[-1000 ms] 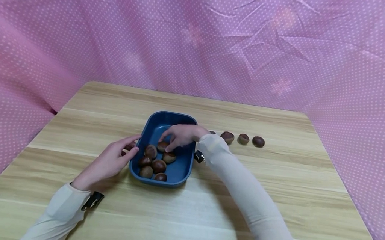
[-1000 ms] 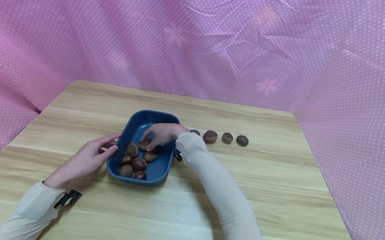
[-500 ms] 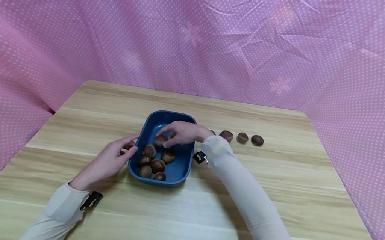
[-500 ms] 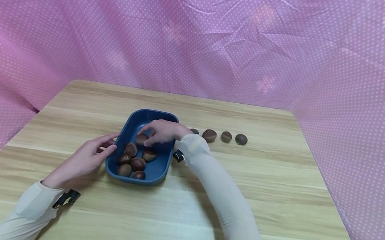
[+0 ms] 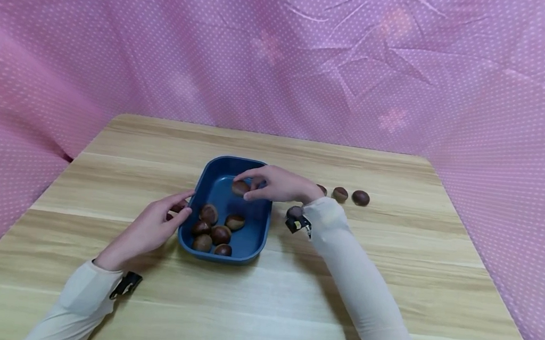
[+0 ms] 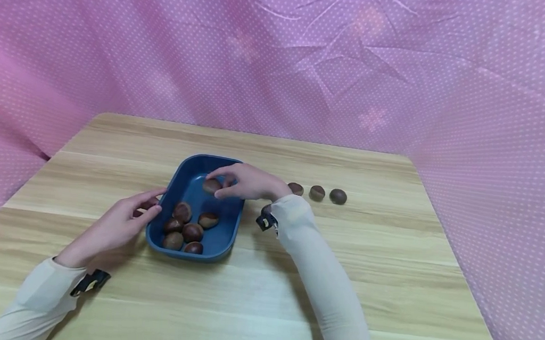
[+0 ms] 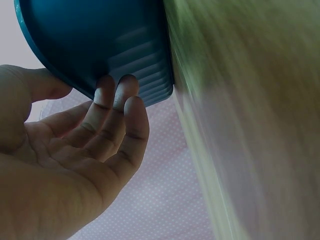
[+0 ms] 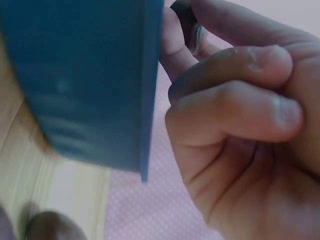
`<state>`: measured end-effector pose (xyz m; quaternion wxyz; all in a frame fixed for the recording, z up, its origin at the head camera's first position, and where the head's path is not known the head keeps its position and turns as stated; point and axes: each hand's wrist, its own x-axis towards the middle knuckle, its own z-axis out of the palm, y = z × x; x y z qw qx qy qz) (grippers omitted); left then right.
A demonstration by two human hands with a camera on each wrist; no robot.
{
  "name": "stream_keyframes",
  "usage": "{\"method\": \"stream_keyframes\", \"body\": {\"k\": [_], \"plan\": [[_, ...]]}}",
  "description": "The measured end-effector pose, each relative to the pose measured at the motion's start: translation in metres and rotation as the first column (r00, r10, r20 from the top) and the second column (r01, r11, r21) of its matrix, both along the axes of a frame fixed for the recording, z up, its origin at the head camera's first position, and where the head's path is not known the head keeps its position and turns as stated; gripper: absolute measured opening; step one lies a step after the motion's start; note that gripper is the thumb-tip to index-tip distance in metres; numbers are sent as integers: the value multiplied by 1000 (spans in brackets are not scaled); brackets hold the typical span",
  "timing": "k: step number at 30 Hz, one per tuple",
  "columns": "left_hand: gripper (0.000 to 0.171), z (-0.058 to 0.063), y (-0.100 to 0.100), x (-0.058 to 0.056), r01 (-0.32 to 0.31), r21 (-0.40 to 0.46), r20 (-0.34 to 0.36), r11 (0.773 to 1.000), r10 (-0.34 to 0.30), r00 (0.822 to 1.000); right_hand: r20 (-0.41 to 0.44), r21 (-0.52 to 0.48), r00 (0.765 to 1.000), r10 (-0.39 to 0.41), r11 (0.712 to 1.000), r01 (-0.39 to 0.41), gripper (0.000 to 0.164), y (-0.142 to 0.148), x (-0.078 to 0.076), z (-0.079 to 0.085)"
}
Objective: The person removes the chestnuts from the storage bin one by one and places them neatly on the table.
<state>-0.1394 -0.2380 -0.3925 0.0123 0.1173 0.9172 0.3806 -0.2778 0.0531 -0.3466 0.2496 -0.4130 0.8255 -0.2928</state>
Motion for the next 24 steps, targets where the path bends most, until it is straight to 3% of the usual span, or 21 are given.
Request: {"method": "stream_keyframes", "body": {"k": [7,15,20,24], "plan": [[49,2,1,1,4,8,6,1000,-4,1000,-14,-41,1000,-25,999,25,47,34,10,1],[48,1,0,0,13,9,-13,1000,-13,1000,74,-133,993,-97,985,106,21,56,20,2],[47,-1,0,-1,13,4,-18,1000,-13,1000,4,-108,997,-83,991,82,23,54,25,3],[47,-1,0,-2,20,7,-14,1000,-20,1000,-108,-27,994,10,1000,-13,25,40,35,6]]}}
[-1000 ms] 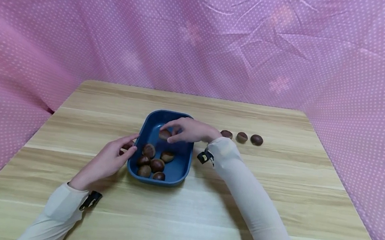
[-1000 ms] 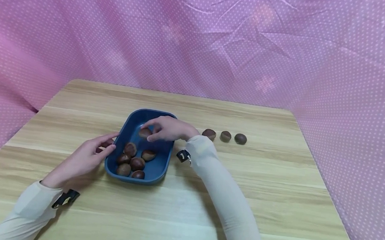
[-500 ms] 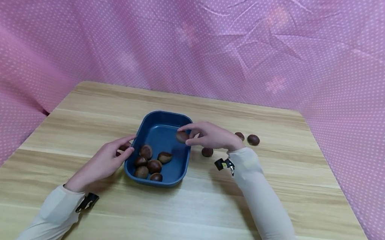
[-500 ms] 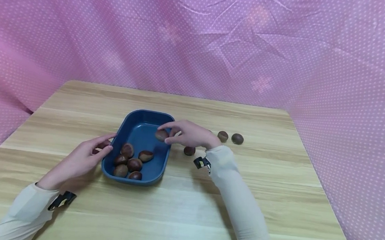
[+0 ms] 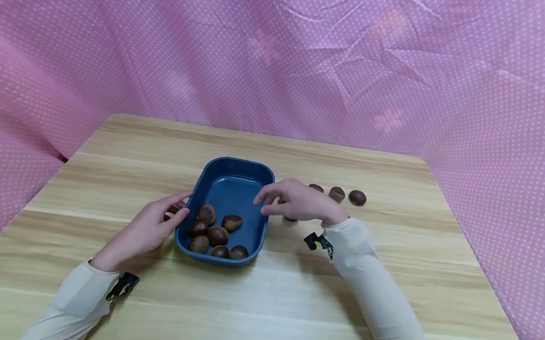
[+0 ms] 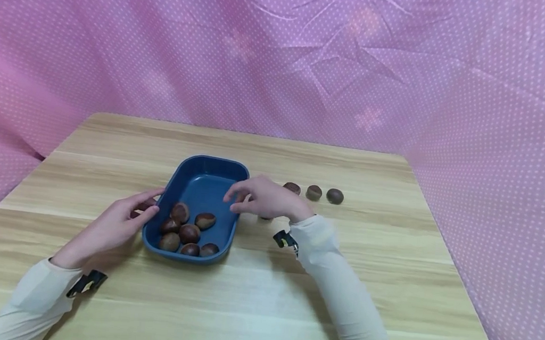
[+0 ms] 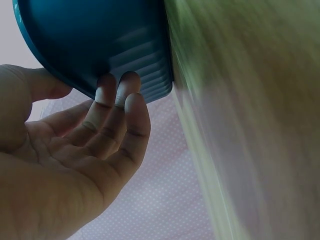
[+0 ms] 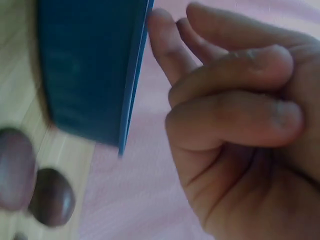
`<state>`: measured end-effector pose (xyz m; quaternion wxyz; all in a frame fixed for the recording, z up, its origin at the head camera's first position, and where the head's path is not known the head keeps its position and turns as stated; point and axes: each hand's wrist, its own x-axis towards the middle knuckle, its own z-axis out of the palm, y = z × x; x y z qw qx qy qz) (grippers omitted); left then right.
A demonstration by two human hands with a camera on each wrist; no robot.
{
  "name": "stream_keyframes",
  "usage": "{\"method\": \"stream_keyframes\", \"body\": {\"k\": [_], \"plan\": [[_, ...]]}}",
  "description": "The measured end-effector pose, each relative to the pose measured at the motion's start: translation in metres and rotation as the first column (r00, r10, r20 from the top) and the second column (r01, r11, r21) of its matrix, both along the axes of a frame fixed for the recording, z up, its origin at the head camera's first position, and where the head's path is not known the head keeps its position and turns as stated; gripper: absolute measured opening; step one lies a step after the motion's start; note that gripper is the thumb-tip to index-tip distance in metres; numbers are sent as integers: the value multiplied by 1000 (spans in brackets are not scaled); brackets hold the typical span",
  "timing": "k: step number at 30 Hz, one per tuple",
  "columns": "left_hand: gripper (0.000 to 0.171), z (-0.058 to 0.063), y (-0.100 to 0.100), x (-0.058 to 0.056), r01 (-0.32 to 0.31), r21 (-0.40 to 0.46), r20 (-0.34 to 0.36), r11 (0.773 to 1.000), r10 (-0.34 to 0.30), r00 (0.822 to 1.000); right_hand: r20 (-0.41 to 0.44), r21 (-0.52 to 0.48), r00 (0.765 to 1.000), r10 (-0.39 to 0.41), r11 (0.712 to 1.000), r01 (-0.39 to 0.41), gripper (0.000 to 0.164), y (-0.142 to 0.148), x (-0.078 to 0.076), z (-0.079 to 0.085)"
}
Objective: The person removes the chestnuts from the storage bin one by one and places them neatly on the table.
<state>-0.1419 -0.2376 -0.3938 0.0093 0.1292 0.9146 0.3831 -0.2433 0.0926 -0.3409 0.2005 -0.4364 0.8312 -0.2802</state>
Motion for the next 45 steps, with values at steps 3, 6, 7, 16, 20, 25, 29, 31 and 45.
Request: {"method": "stream_keyframes", "body": {"k": [3,6,7,16,20,25,29,31,45], "plan": [[47,0,0,0,-3,1,2,1000,3,1000,-46,93,996,77,993,-72,29,-21,6,2],[48,-2,0,0,-4,6,6,1000,4,1000,-51,195,992,116,975,-104,36,-45,8,0],[48,-2,0,0,-2,8,8,1000,2,1000,-55,236,991,120,966,-104,39,-53,8,-1],[47,-9,4,1,10,17,9,1000,-10,1000,74,421,996,39,905,-67,40,-88,7,-23],[47,-9,4,1,13,12,1,1000,-13,1000,94,288,995,41,955,-66,38,-76,8,-19],[48,-6,6,-2,28,9,-2,1000,-28,1000,28,75,999,-21,997,19,42,-24,19,13],[48,-3,4,-5,26,-1,-16,1000,-26,1000,-5,50,981,-196,979,196,42,36,20,23],[48,-1,1,-5,20,-8,-13,1000,-20,1000,-15,109,964,-267,957,267,43,59,16,16],[48,1,0,-1,15,16,-5,1000,-14,1000,-91,322,925,-368,869,377,51,88,-4,-29]]}}
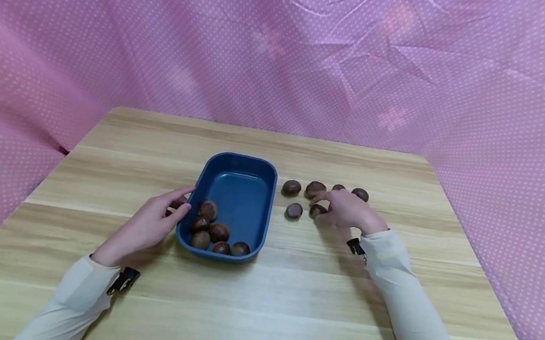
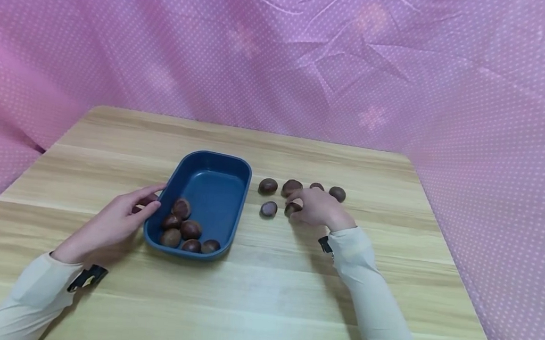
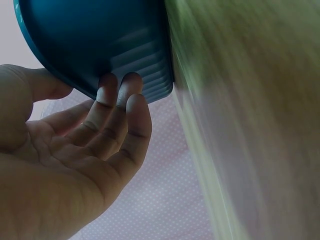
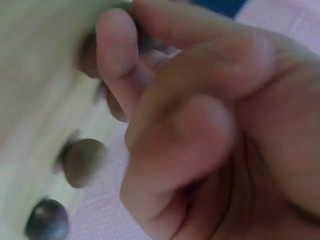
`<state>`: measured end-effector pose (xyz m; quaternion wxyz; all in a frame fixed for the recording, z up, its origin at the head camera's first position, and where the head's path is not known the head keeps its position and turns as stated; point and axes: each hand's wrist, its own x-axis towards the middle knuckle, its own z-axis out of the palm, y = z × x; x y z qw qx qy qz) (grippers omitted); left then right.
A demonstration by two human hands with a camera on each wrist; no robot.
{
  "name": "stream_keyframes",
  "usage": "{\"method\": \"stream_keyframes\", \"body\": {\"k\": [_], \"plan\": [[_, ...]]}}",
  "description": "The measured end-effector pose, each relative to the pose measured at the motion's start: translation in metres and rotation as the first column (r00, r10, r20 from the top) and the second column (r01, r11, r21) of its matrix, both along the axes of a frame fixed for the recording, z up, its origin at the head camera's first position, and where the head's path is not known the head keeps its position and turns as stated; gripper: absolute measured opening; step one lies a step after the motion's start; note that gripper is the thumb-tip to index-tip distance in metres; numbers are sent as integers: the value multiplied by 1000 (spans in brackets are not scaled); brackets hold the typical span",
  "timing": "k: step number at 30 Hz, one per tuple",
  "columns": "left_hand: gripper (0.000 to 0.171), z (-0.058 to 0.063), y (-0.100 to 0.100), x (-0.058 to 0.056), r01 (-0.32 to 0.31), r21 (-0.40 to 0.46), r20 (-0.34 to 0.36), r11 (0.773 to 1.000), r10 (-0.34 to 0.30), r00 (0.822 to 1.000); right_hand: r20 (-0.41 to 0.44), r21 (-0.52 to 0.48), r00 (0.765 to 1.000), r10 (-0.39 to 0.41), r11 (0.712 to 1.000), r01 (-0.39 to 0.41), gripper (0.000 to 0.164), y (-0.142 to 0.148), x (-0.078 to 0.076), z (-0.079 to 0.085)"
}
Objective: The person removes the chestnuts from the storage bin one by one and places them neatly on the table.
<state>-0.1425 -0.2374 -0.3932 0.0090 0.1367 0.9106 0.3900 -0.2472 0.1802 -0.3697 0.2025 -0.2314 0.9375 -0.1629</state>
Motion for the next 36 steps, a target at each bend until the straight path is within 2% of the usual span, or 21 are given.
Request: {"method": "stream_keyframes", "body": {"k": [4,6,8,11,15,20,22,27,31,36], "plan": [[48,1,-1,-3,0,-13,3,1000,0,1000,30,-159,999,33,987,-27,51,-1,3,16],[48,1,-1,-4,0,-17,4,1000,0,1000,45,-266,994,99,960,-84,44,-7,4,23],[48,0,-2,-3,-1,-21,4,1000,1,1000,94,-357,982,165,926,-121,40,-18,4,28],[48,0,-2,-2,0,-20,6,1000,0,1000,173,-416,955,241,897,-151,39,-41,3,34],[47,0,-2,1,3,-9,7,1000,-3,1000,225,-421,922,316,884,-201,40,-76,1,37],[47,0,0,3,2,3,11,1000,-2,1000,224,-402,891,394,871,-284,41,-115,-4,37],[47,1,0,3,-1,6,12,1000,1,1000,195,-379,882,428,863,-335,43,-128,-6,35],[47,1,1,5,0,9,10,1000,-1,1000,208,-359,843,497,840,-407,42,-154,-6,29],[47,0,2,8,5,6,10,1000,-5,1000,251,-292,819,515,847,-443,39,-167,-2,20],[48,0,3,12,-6,-2,13,1000,6,1000,308,-198,804,508,861,-468,40,-177,4,9]]}}
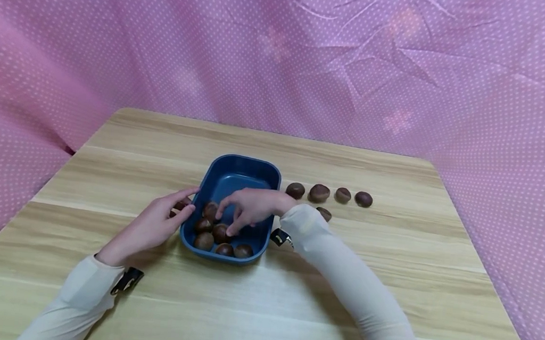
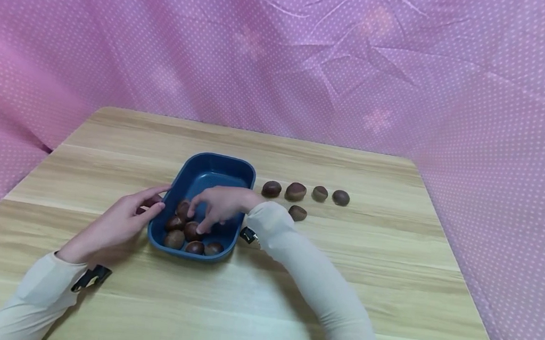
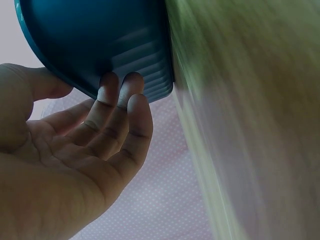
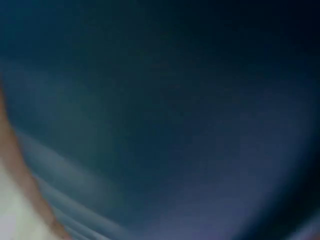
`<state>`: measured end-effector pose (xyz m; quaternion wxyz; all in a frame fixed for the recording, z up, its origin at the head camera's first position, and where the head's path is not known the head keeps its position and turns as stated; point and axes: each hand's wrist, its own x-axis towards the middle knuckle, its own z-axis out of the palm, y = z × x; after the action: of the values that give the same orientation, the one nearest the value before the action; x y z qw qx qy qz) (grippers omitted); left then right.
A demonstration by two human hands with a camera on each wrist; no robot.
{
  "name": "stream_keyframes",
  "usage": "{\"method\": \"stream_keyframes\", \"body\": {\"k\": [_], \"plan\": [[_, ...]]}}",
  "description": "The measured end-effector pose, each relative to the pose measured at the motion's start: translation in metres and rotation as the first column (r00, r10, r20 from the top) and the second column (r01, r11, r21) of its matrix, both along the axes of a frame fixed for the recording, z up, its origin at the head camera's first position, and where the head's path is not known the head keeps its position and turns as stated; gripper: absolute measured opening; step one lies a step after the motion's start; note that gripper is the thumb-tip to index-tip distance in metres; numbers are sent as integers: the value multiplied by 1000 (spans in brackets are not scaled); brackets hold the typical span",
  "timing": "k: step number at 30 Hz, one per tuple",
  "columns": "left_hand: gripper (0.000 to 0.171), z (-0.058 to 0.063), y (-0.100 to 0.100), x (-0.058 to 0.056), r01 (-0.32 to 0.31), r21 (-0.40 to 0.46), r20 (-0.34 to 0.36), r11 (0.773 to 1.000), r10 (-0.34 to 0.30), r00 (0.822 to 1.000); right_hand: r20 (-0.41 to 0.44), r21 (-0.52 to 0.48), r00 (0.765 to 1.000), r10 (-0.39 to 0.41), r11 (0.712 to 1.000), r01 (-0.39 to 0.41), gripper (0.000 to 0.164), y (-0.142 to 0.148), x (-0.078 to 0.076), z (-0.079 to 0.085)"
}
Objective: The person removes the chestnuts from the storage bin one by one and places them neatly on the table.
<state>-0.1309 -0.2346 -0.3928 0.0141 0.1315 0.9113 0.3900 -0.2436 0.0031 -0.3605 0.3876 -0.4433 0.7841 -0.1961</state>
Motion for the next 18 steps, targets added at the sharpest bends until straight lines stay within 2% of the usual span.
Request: {"method": "stream_keyframes", "body": {"k": [5,9,13,18], "plan": [[47,-2,0,0,-3,-3,-7,1000,3,1000,9,52,1000,18,998,-19,42,-5,3,-10],[48,-2,-1,-2,-2,-3,-9,1000,2,1000,2,54,1000,26,998,-26,39,-7,4,-12],[48,-2,-1,-3,-3,-8,-6,1000,3,1000,-10,49,999,31,998,-30,35,-6,4,-12],[47,-4,-1,-3,4,-8,-10,1000,-4,1000,-35,19,999,29,999,-28,39,-2,6,-6]]}}
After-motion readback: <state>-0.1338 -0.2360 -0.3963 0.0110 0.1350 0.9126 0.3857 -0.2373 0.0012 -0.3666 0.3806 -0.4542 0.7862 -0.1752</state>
